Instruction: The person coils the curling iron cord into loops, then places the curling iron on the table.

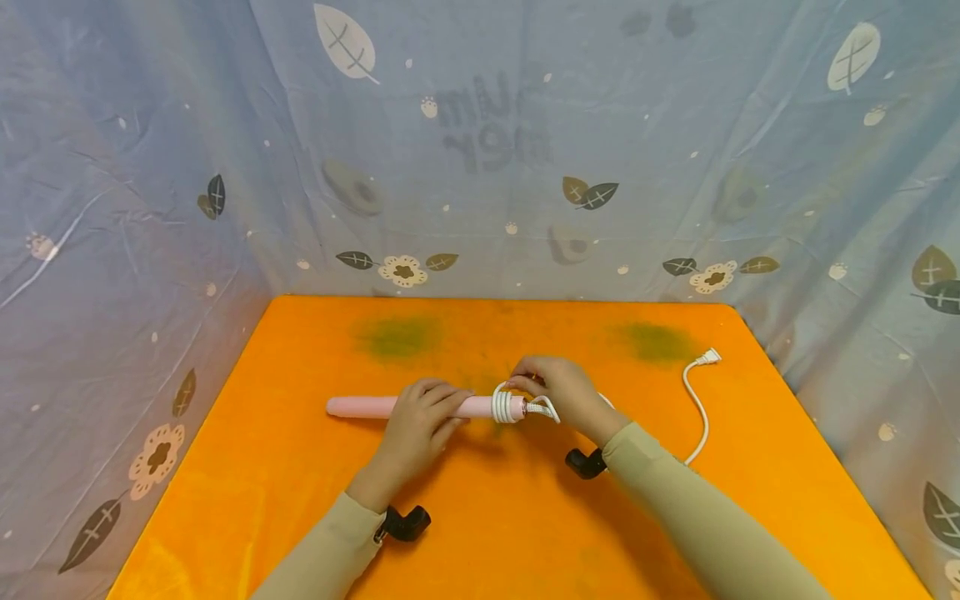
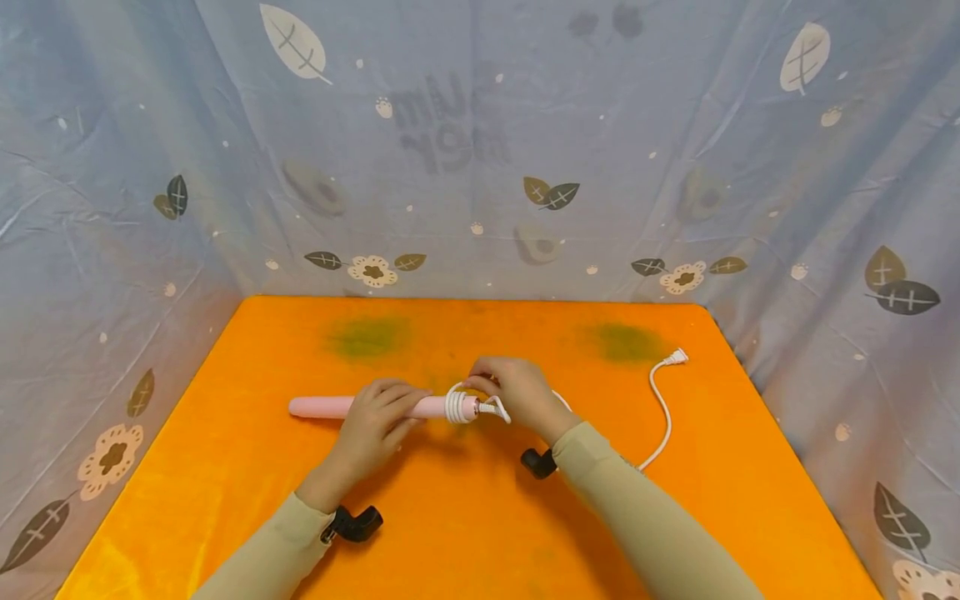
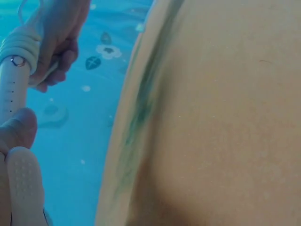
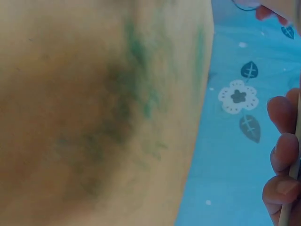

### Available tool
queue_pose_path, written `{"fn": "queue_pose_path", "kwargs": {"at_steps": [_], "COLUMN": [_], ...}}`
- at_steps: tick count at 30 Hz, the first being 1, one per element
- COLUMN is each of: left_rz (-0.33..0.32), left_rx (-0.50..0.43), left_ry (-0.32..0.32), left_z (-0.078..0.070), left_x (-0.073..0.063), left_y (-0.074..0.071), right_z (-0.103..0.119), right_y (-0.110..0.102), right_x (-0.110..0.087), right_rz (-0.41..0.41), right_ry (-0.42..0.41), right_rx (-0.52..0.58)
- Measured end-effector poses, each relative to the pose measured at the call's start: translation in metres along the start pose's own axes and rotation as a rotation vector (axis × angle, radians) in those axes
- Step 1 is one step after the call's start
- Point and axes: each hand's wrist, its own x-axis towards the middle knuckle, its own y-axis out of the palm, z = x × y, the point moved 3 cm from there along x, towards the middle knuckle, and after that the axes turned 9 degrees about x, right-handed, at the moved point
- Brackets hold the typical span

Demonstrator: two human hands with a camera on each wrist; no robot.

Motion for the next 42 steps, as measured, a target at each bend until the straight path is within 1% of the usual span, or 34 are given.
{"fn": "queue_pose_path", "kwargs": {"at_steps": [1,4,6,9,11,14,16,18,21,26,28,30,33,37,42], "left_rz": [-0.007,-0.015,-0.020,-0.037,-0.061,-0.102,-0.121,-0.135,-0.136,-0.106,-0.087,-0.072,-0.059,-0.036,0.046], "left_rx": [-0.004,-0.014,-0.016,-0.014,-0.017,-0.022,-0.029,-0.030,-0.031,-0.010,0.004,0.017,0.030,0.045,0.073], "left_ry": [-0.011,-0.039,-0.055,-0.087,-0.118,-0.180,-0.229,-0.264,-0.292,-0.293,-0.296,-0.298,-0.300,-0.279,-0.257], "left_z": [0.000,0.001,0.001,0.001,0.002,0.005,0.007,0.010,0.012,0.015,0.016,0.018,0.020,0.020,0.019], "left_x": [0.000,0.001,0.002,0.006,0.008,0.014,0.018,0.021,0.024,0.024,0.023,0.021,0.019,0.018,0.015], "left_y": [0.000,-0.002,-0.002,-0.004,-0.006,-0.010,-0.013,-0.015,-0.016,-0.011,-0.007,-0.004,-0.001,0.003,0.010], "right_z": [-0.001,-0.005,-0.006,-0.008,-0.009,-0.010,-0.010,-0.009,-0.003,0.008,0.013,0.018,0.023,0.029,0.039], "right_y": [0.002,0.009,0.015,0.025,0.031,0.038,0.041,0.043,0.047,0.054,0.055,0.055,0.053,0.049,0.041], "right_x": [-0.001,-0.005,-0.008,-0.015,-0.018,-0.023,-0.026,-0.030,-0.036,-0.043,-0.045,-0.046,-0.048,-0.048,-0.047], "right_rz": [-0.008,-0.017,-0.011,0.005,-0.003,-0.044,-0.070,-0.085,-0.094,-0.099,-0.104,-0.099,-0.086,-0.080,-0.081], "right_ry": [-0.001,-0.045,-0.075,-0.085,-0.091,-0.108,-0.137,-0.165,-0.233,-0.386,-0.437,-0.467,-0.473,-0.471,-0.477], "right_rx": [0.001,-0.010,-0.013,-0.029,-0.077,-0.199,-0.274,-0.332,-0.396,-0.516,-0.535,-0.524,-0.511,-0.501,-0.502]}}
